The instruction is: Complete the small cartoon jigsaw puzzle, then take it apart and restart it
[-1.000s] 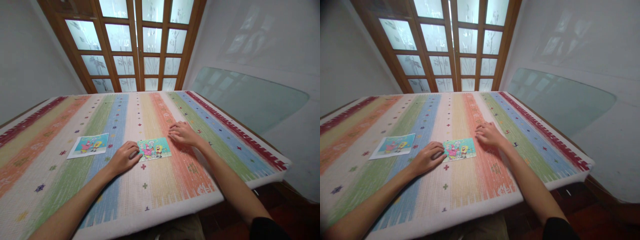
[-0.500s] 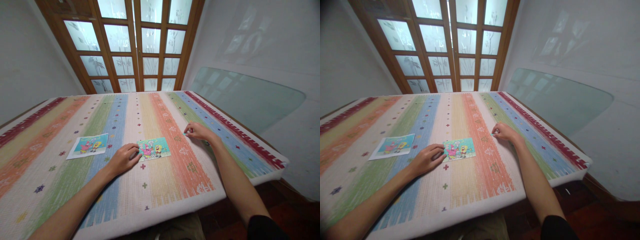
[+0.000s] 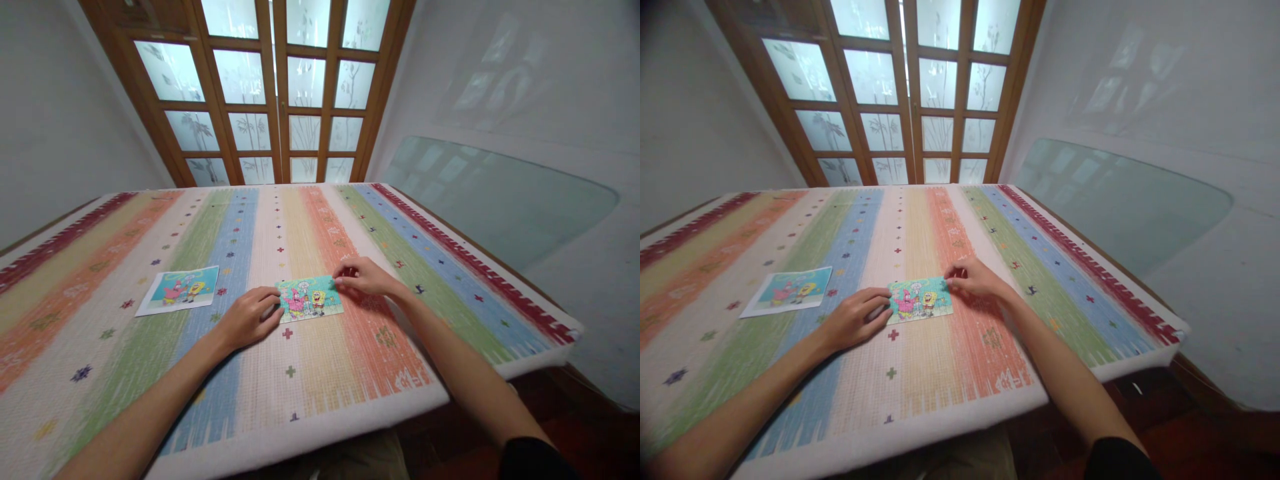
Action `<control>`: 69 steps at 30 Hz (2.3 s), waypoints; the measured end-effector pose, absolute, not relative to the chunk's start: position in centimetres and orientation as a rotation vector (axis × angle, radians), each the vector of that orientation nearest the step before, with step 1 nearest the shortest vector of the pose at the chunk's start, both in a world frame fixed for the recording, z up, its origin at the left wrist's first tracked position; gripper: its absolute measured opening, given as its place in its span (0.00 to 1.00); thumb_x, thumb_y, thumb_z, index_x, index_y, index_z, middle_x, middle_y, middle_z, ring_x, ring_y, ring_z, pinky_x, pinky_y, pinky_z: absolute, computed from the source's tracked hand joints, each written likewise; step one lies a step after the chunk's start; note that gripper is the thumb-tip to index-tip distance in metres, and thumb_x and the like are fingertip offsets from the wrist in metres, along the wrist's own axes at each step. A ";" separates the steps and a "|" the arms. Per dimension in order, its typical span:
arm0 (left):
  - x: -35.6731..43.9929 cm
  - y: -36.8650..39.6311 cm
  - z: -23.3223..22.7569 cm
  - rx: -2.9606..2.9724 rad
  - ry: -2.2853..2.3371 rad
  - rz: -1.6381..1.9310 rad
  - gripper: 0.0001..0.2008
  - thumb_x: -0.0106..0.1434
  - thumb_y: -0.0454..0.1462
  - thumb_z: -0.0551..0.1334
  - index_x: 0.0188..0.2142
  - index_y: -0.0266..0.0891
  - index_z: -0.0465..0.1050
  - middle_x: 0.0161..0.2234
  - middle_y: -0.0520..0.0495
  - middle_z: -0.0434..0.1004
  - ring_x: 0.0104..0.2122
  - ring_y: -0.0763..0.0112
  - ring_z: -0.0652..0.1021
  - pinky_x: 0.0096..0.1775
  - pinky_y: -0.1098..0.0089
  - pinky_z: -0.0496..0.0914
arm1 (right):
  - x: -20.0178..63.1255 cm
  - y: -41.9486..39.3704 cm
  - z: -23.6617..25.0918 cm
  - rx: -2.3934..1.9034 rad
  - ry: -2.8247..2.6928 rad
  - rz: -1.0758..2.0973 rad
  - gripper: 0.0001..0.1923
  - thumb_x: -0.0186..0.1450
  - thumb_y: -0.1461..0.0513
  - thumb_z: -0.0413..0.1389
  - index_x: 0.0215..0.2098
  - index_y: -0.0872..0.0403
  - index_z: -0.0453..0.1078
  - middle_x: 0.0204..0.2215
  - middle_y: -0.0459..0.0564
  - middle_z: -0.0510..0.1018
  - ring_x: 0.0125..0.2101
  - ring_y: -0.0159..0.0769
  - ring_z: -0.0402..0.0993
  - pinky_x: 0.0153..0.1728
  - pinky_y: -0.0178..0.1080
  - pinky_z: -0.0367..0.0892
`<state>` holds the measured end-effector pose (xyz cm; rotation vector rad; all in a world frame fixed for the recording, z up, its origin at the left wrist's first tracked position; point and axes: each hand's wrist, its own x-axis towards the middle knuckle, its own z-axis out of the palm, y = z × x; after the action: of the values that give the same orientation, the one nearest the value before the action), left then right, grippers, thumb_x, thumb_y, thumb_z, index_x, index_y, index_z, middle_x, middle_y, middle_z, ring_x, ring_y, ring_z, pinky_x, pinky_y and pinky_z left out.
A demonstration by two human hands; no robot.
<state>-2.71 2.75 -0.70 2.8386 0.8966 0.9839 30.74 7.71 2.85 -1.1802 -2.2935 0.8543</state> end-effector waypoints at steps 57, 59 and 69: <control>-2.7 2.6 -0.4 2.877 0.906 0.934 0.08 0.71 0.36 0.58 0.43 0.36 0.75 0.44 0.38 0.81 0.44 0.57 0.81 0.47 0.57 0.77 | 22.2 3.4 0.7 -0.827 -2.743 0.055 0.29 0.76 0.45 0.45 0.65 0.53 0.69 0.65 0.53 0.71 0.56 0.52 0.64 0.55 0.55 0.60; -2.6 2.6 -0.4 2.882 0.908 0.929 0.08 0.71 0.35 0.57 0.43 0.36 0.75 0.44 0.38 0.81 0.44 0.57 0.81 0.47 0.57 0.77 | 22.2 3.4 0.7 -0.827 -2.746 0.053 0.29 0.77 0.45 0.45 0.64 0.53 0.69 0.65 0.53 0.71 0.56 0.53 0.64 0.55 0.55 0.61; -2.6 2.5 -0.3 2.896 0.917 0.920 0.08 0.71 0.36 0.57 0.42 0.36 0.75 0.44 0.39 0.81 0.43 0.58 0.81 0.47 0.57 0.77 | 22.3 3.3 1.1 -0.851 -2.754 0.090 0.28 0.76 0.45 0.46 0.63 0.52 0.70 0.65 0.51 0.71 0.56 0.53 0.64 0.55 0.54 0.61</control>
<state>-2.62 2.55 -0.32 2.8958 0.9168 0.9201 22.27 3.32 1.10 -0.8505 -2.7538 0.0899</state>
